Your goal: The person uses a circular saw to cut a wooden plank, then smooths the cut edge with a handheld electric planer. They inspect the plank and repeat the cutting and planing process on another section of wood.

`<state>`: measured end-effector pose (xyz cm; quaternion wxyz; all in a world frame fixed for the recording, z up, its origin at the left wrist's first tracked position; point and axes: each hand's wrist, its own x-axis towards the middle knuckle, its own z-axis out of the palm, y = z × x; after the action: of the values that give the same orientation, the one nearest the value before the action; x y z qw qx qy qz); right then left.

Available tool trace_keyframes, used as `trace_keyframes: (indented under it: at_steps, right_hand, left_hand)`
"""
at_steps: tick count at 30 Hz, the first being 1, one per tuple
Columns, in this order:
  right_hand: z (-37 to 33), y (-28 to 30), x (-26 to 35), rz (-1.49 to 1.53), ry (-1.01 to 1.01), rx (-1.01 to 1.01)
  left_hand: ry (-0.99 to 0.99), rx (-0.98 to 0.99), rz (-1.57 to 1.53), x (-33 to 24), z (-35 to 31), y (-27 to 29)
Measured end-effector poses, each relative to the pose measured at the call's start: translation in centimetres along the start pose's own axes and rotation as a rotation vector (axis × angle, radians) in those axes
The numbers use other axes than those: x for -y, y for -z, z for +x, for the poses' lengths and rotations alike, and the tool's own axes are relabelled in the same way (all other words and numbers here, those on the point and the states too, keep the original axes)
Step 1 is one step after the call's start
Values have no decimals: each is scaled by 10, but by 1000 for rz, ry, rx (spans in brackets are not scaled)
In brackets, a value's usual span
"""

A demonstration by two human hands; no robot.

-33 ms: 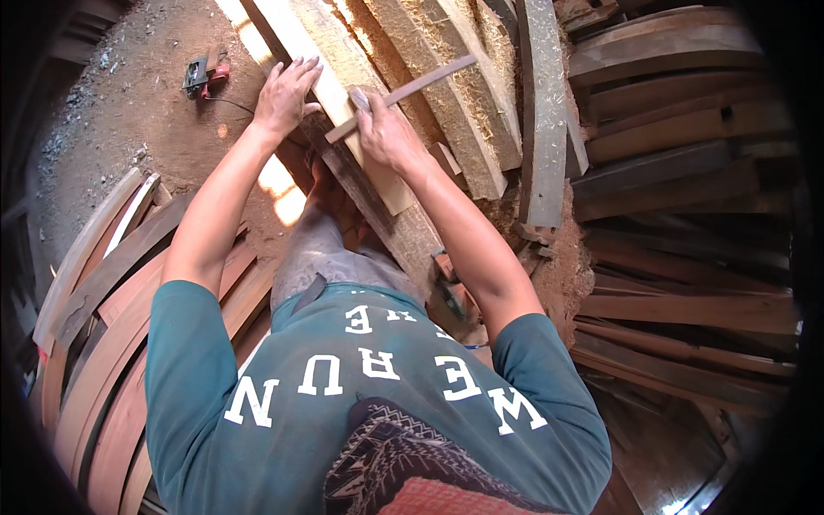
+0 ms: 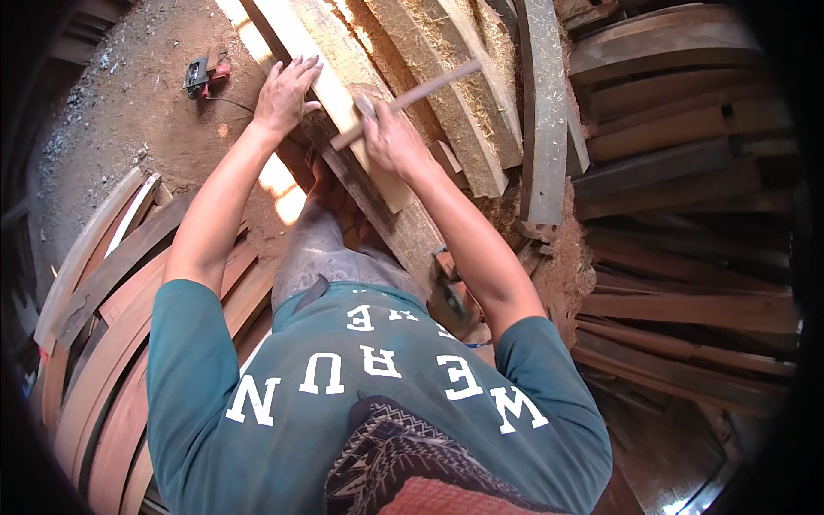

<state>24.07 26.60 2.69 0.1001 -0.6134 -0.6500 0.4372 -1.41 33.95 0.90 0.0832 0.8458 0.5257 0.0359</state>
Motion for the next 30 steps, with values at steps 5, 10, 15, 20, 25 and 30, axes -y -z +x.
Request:
trace_keyframes:
  at_steps: [5, 10, 15, 20, 25, 30]
  right_hand:
    - [-139, -10, -64, 0, -5, -31]
    - [-83, -8, -28, -54, 0, -70]
    - [97, -1, 75, -92, -50, -41]
    - [272, 5, 158, -136, 71, -159]
    - [303, 9, 171, -117, 23, -45]
    - [280, 26, 181, -62, -68, 56]
  left_hand:
    - [287, -177, -115, 13, -13, -30]
    - [443, 41, -563, 28, -17, -61]
    - [411, 200, -556, 37, -9, -54]
    - [342, 336, -683, 54, 6, -5]
    - [576, 191, -906, 73, 38, 30]
    - [794, 210, -1115, 87, 81, 59]
